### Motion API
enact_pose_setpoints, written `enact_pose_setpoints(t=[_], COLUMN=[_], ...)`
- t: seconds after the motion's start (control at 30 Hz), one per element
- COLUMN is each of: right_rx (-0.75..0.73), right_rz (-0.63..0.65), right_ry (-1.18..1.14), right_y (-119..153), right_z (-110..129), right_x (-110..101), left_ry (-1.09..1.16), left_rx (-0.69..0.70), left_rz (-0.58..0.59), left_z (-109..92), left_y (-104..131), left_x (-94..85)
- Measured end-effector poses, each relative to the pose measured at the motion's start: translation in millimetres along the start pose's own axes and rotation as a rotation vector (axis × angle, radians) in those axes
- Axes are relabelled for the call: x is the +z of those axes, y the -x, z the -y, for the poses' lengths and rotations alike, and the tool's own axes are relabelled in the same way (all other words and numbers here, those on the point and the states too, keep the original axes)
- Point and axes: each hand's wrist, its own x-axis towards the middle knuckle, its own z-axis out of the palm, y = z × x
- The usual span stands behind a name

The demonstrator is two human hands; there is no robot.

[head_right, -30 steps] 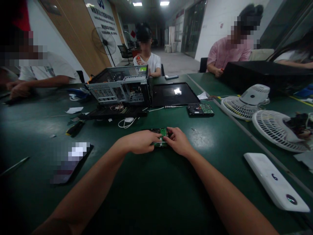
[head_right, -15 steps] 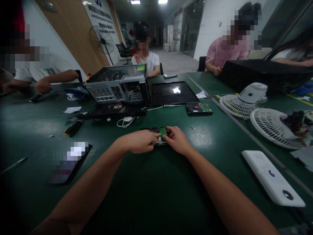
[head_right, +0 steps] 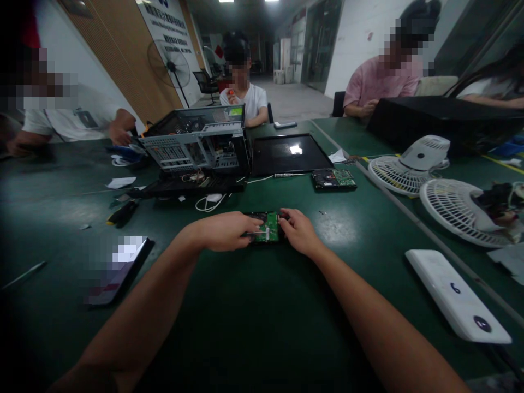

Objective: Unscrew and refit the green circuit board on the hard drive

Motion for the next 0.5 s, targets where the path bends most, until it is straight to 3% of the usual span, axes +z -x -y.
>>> enact_pose_setpoints(t=[0.2, 0.5], right_rx=[-0.041, -0.083], right_rz=[-0.005, 0.004], right_ry=[0.089, 0.121], right_y=[0.3, -0.6], right_z=[1.7, -0.2], right_x=[0.2, -0.2], left_ry=[0.034, 0.042], left_rx=[0.033, 0.019], left_rz=[0.076, 0.068], left_z=[-3.8, -1.8], left_y=[-5.0, -7.0], left_x=[3.6, 7.9])
